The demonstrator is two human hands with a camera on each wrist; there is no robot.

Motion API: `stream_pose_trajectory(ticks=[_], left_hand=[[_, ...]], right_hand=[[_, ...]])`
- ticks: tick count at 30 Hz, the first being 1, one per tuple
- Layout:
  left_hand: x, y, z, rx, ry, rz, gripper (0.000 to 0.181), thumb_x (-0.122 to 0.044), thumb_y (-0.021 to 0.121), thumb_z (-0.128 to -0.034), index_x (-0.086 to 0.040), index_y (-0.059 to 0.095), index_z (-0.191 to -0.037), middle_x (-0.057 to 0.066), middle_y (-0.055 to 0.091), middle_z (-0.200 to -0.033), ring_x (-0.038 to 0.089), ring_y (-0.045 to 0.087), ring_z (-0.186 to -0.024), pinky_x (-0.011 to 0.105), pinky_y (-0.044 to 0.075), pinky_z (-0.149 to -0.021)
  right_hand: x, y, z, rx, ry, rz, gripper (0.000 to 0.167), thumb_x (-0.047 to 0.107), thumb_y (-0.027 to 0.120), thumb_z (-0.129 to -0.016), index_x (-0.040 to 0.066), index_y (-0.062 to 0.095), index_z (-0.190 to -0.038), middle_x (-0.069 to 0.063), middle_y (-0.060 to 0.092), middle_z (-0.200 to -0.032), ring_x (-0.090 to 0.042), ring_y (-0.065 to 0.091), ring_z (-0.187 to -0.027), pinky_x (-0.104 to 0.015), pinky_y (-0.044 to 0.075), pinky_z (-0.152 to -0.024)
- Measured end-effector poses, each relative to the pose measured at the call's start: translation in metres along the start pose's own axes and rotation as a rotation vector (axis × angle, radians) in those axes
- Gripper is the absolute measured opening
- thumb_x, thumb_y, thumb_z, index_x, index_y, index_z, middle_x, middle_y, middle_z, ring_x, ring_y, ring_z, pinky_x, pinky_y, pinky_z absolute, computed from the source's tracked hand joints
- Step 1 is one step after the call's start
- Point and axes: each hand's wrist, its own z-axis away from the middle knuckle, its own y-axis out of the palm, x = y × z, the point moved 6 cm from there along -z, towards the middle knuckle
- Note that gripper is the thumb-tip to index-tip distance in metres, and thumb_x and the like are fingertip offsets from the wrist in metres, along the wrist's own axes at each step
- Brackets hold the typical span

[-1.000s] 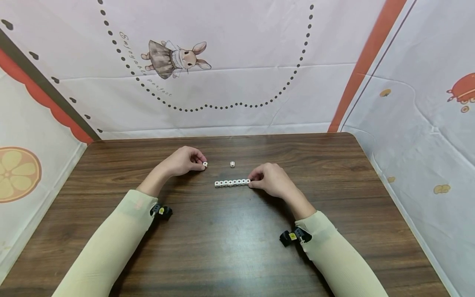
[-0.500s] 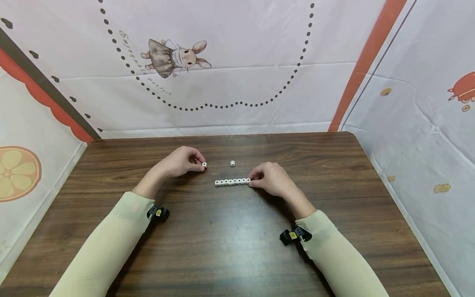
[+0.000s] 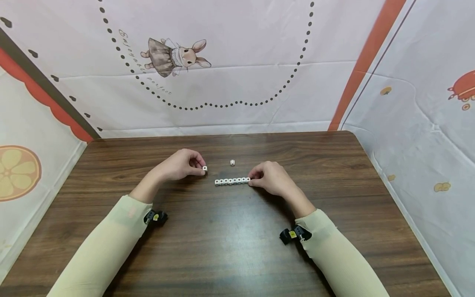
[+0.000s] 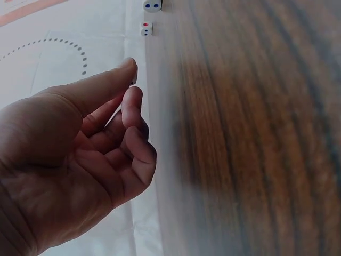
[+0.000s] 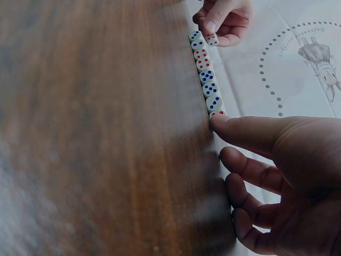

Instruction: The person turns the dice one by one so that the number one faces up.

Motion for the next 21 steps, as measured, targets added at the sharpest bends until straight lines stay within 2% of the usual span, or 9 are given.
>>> stream_pose_trajectory(ticks=[14,21], left_hand=[[-0.01,0.018,0.009,0.094,0.022,0.021,0.014,-0.016,0.088,-0.0903,-0.013,0.074,-0.094,-0.002,0.07,-0.085,0.015,0.063,-0.079,0.033,0.051,-0.072],[-0.013,0.024,0.009,0.112,0.041,0.016,0.016,-0.017,0.089,-0.0893,-0.014,0.073,-0.092,-0.002,0.07,-0.084,0.015,0.063,-0.078,0.032,0.052,-0.07]], right_hand=[[0.0,0.0,0.001,0.002,0.003,-0.004,0.009,0.023,0.087,-0.091,0.018,0.083,-0.098,0.011,0.073,-0.082,-0.01,0.062,-0.075,-0.036,0.049,-0.072],[0.003,-0.001,0.001,-0.001,0.003,0.001,0.009,0.022,0.087,-0.09,0.018,0.083,-0.097,0.011,0.072,-0.081,-0.011,0.062,-0.075,-0.036,0.049,-0.072]])
